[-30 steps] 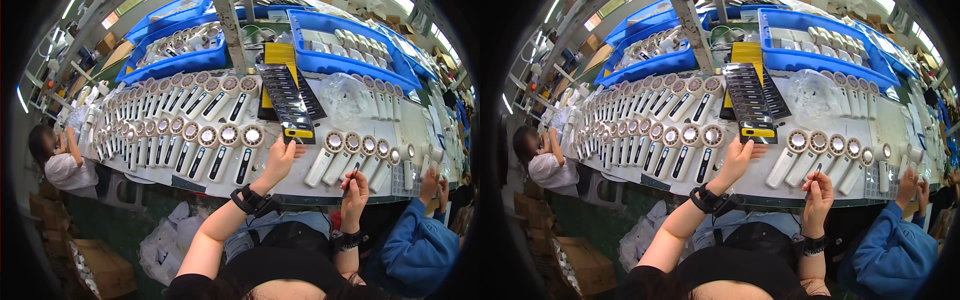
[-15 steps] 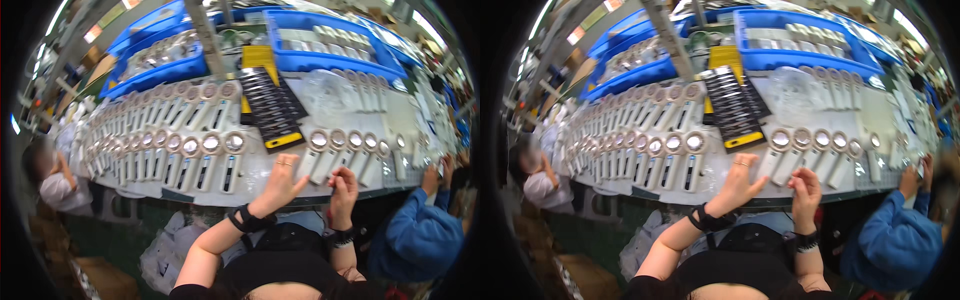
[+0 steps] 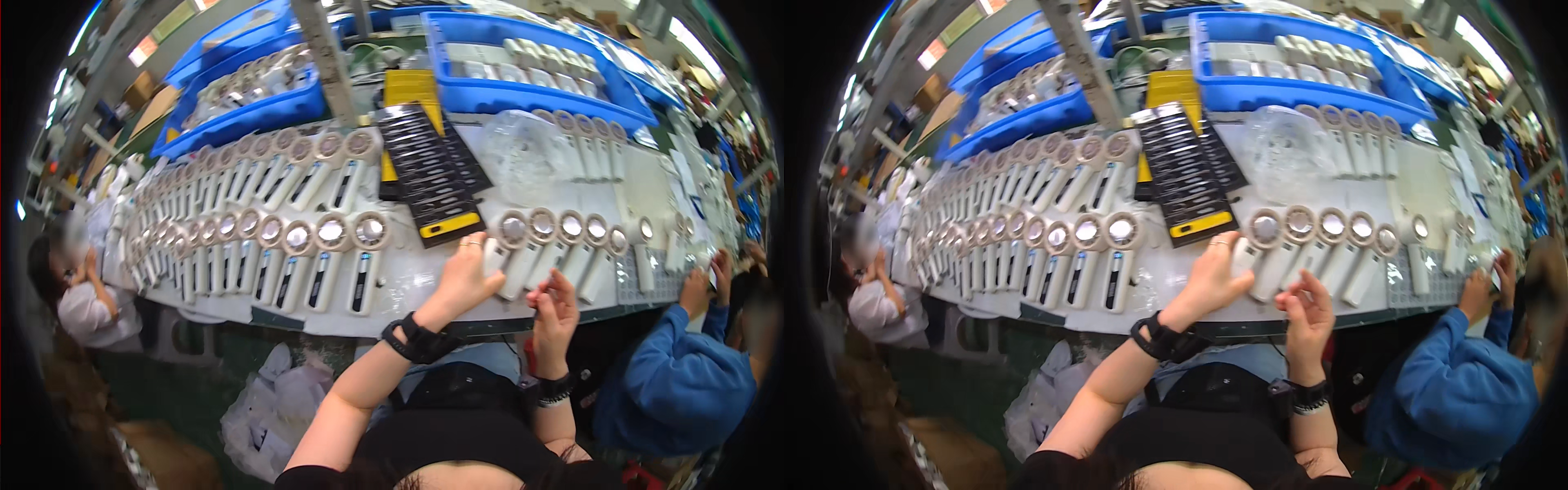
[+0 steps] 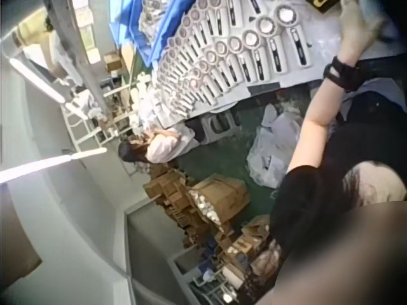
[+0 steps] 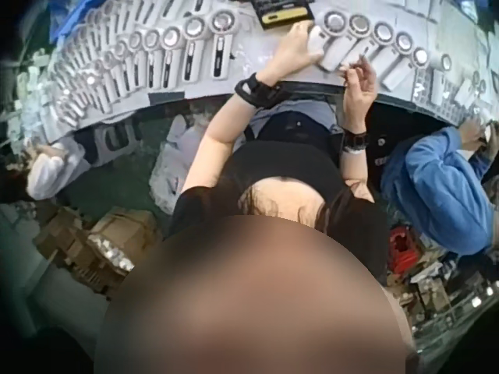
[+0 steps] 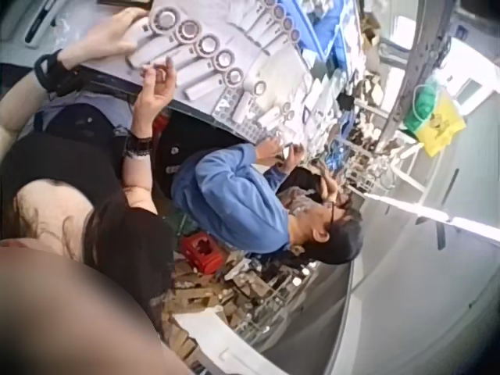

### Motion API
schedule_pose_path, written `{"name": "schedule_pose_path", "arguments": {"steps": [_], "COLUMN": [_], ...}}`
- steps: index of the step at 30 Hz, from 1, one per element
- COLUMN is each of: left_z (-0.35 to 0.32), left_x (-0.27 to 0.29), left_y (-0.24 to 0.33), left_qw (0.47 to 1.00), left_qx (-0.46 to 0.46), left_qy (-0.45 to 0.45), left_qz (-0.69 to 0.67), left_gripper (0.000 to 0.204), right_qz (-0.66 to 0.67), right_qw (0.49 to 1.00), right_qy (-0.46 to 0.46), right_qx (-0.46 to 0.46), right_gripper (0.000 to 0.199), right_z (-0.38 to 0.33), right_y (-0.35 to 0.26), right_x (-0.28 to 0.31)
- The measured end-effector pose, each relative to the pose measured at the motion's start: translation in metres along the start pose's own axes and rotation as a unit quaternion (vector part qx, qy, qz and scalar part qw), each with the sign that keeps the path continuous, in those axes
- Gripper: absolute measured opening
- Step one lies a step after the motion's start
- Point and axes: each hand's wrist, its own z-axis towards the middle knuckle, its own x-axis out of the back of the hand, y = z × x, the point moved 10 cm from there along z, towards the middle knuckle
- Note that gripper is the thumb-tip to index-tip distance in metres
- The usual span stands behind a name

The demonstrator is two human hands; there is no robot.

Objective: Applying adhesive labels to handheld electronic devices at an assembly line workstation.

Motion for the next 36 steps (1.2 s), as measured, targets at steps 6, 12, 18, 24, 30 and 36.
{"name": "schedule_pose_path", "arguments": {"steps": [6, 12, 18, 24, 30, 36], "left_z": [-0.025, -0.064, -0.077, -0.08, -0.076, -0.075], "left_x": [0.021, 0.025, 0.054, 0.058, 0.064, 0.072], "left_y": [0.008, 0.005, -0.012, -0.028, -0.028, -0.024], "left_qw": [0.985, 0.843, 0.822, 0.773, 0.698, 0.682], "left_qx": [0.0, 0.21, 0.199, 0.211, 0.188, 0.188], "left_qy": [-0.016, -0.168, -0.042, -0.032, 0.017, 0.049], "left_qz": [-0.173, -0.465, -0.532, -0.598, -0.69, -0.705], "left_gripper": [0.06, 0.056, 0.04, 0.033, 0.036, 0.04], "right_qz": [-0.017, -0.058, -0.092, -0.067, -0.093, -0.084], "right_qw": [0.999, 0.994, 0.984, 0.978, 0.965, 0.969], "right_qy": [-0.039, -0.079, -0.155, -0.195, -0.238, -0.225], "right_qx": [0.022, 0.047, 0.004, -0.034, -0.053, -0.052], "right_gripper": [0.04, 0.041, 0.042, 0.042, 0.034, 0.033], "right_z": [0.0, -0.005, -0.016, -0.017, -0.023, -0.021], "right_y": [-0.001, -0.011, 0.0, 0.008, 0.016, 0.015], "right_x": [0.001, -0.025, -0.066, -0.095, -0.106, -0.103]}}
